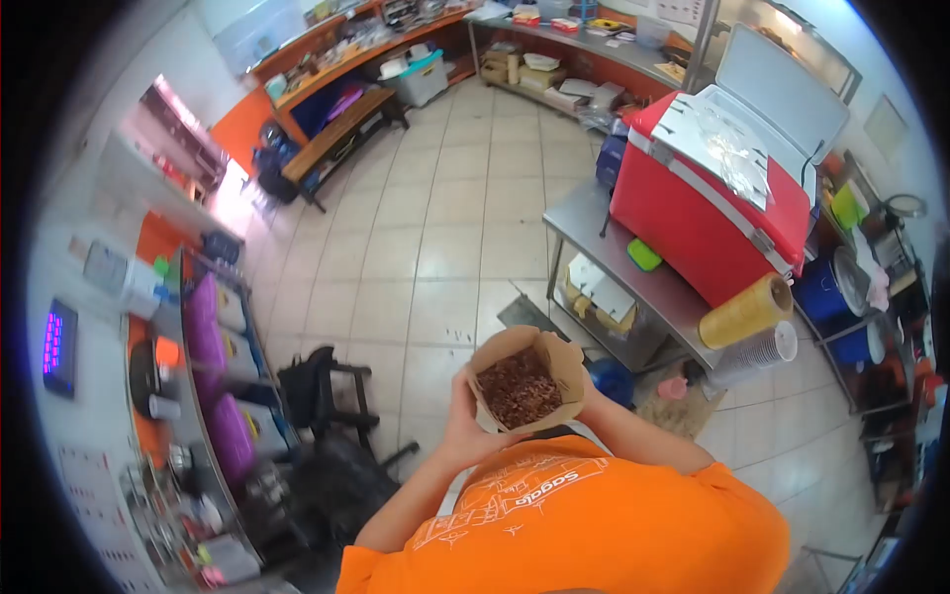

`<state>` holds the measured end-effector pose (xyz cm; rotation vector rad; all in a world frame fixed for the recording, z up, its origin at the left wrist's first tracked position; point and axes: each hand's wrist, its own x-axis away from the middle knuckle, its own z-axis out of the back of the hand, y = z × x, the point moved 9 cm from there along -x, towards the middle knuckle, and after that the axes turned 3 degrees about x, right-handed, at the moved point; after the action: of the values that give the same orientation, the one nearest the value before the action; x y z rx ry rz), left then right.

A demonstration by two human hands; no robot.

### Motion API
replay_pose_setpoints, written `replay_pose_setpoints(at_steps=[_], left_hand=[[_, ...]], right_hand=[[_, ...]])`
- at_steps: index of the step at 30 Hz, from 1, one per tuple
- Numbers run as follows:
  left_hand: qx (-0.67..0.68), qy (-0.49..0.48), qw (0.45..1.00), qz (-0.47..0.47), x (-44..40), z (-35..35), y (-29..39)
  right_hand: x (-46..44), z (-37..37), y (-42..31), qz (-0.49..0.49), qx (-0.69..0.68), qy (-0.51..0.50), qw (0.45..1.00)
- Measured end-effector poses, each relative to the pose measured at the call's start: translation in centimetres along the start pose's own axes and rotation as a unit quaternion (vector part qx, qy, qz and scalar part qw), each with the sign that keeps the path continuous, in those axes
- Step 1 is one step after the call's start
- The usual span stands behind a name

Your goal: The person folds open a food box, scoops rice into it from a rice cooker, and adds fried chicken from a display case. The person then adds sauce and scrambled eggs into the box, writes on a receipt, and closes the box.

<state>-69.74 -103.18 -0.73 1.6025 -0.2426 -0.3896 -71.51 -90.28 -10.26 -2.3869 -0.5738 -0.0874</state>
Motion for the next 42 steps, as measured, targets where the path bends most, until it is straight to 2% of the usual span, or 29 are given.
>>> replay_pose_setpoints(at_steps=[1, 3, 4, 6, 7, 8, 10, 11, 12, 14, 16, 18, 19, 20, 21, 23, 24, 26, 27, 29, 30, 33, 34, 36, 38, 40, 42], left_hand=[[-0.001, -0.012, 1.000, -0.001, -1.5, 0.3, 0.4], [0.013, -0.017, 1.000, 0.019, -5.2, 1.8, 0.2], [0.004, -0.022, 1.000, 0.014, -7.3, 2.9, 0.4], [-0.154, -0.032, 0.986, -0.049, -10.6, 4.8, 2.0], [-0.145, -0.019, 0.988, -0.045, -12.0, 6.1, 2.3], [-0.155, -0.024, 0.987, -0.041, -13.5, 6.9, 2.3], [-0.163, 0.004, 0.986, -0.029, -16.6, 10.3, 1.4], [-0.149, 0.010, 0.989, 0.004, -17.7, 12.3, -0.3], [-0.151, 0.007, 0.989, 0.000, -19.1, 12.9, -0.4], [0.005, 0.056, 0.998, -0.028, -22.6, 14.7, 0.3], [0.023, 0.059, 0.998, -0.008, -26.6, 16.7, -1.0], [0.008, 0.081, 0.997, -0.019, -30.5, 19.9, -3.1], [-0.061, 0.062, 0.994, -0.061, -33.3, 21.1, -3.4], [-0.052, 0.027, 0.997, -0.053, -36.4, 21.5, -3.4], [-0.042, 0.011, 0.997, -0.066, -39.2, 21.9, -3.1], [-0.008, -0.019, 0.998, -0.067, -46.2, 21.8, -4.0], [-0.004, -0.047, 0.998, -0.046, -49.4, 21.6, -3.5], [0.000, -0.088, 0.996, -0.028, -56.5, 20.6, -3.5], [-0.031, -0.111, 0.990, -0.078, -59.8, 19.8, -2.8], [-0.069, -0.147, 0.976, -0.146, -65.7, 17.9, -1.4], [-0.068, -0.157, 0.974, -0.147, -68.7, 16.8, -1.5], [-0.094, -0.162, 0.965, -0.182, -76.2, 13.2, -2.5], [-0.110, -0.145, 0.965, -0.188, -78.7, 12.7, -3.1], [-0.120, -0.142, 0.959, -0.214, -82.5, 10.1, -3.5], [-0.034, -0.095, 0.981, -0.166, -86.5, 9.0, -4.5], [-0.034, -0.100, 0.982, -0.159, -90.2, 8.0, -5.0], [-0.019, -0.092, 0.984, -0.152, -94.2, 6.8, -6.4]], right_hand=[[-1.0, 1.7, -0.8, 0.104, 0.164, 0.064, 0.979], [-3.4, 0.9, -4.3, 0.104, 0.123, 0.190, 0.968], [-5.9, 0.6, -6.1, 0.112, 0.118, 0.185, 0.969], [-11.2, -1.8, -7.2, 0.046, -0.043, 0.098, 0.993], [-12.9, -2.7, -8.3, 0.018, 0.030, 0.118, 0.992], [-14.6, -3.4, -9.2, 0.021, 0.018, 0.115, 0.993], [-19.1, -5.0, -10.8, 0.027, 0.178, 0.094, 0.979], [-22.0, -5.0, -10.2, -0.015, 0.175, 0.063, 0.982], [-24.0, -5.0, -11.3, -0.009, 0.175, 0.063, 0.982], [-27.9, -7.3, -12.4, -0.042, 0.158, -0.071, 0.984], [-32.6, -5.4, -13.9, -0.039, 0.130, -0.081, 0.987], [-35.9, 0.3, -15.1, -0.059, 0.264, 0.016, 0.963], [-37.6, 5.2, -14.9, -0.074, 0.351, 0.091, 0.929], [-38.4, 9.9, -15.6, -0.092, 0.435, 0.176, 0.878], [-38.5, 13.5, -15.4, -0.092, 0.425, 0.212, 0.875], [-37.3, 19.1, -16.4, -0.180, 0.574, 0.263, 0.754], [-36.0, 20.2, -17.3, -0.188, 0.564, 0.287, 0.751], [-36.2, 17.2, -18.9, -0.218, 0.439, 0.170, 0.855], [-36.3, 17.1, -20.4, -0.211, 0.432, 0.181, 0.858], [-35.3, 18.6, -22.7, -0.163, 0.314, 0.303, 0.885], [-35.5, 20.7, -22.7, -0.159, 0.308, 0.310, 0.885], [-35.6, 28.7, -26.3, -0.131, 0.347, 0.436, 0.820], [-36.2, 30.6, -27.6, -0.128, 0.340, 0.441, 0.820], [-35.8, 34.3, -35.4, -0.012, 0.481, 0.529, 0.699], [-35.2, 36.6, -45.2, 0.080, 0.572, 0.596, 0.557], [-33.3, 33.8, -57.1, 0.209, 0.601, 0.635, 0.437], [-30.6, 30.5, -68.0, 0.250, 0.627, 0.687, 0.269]])
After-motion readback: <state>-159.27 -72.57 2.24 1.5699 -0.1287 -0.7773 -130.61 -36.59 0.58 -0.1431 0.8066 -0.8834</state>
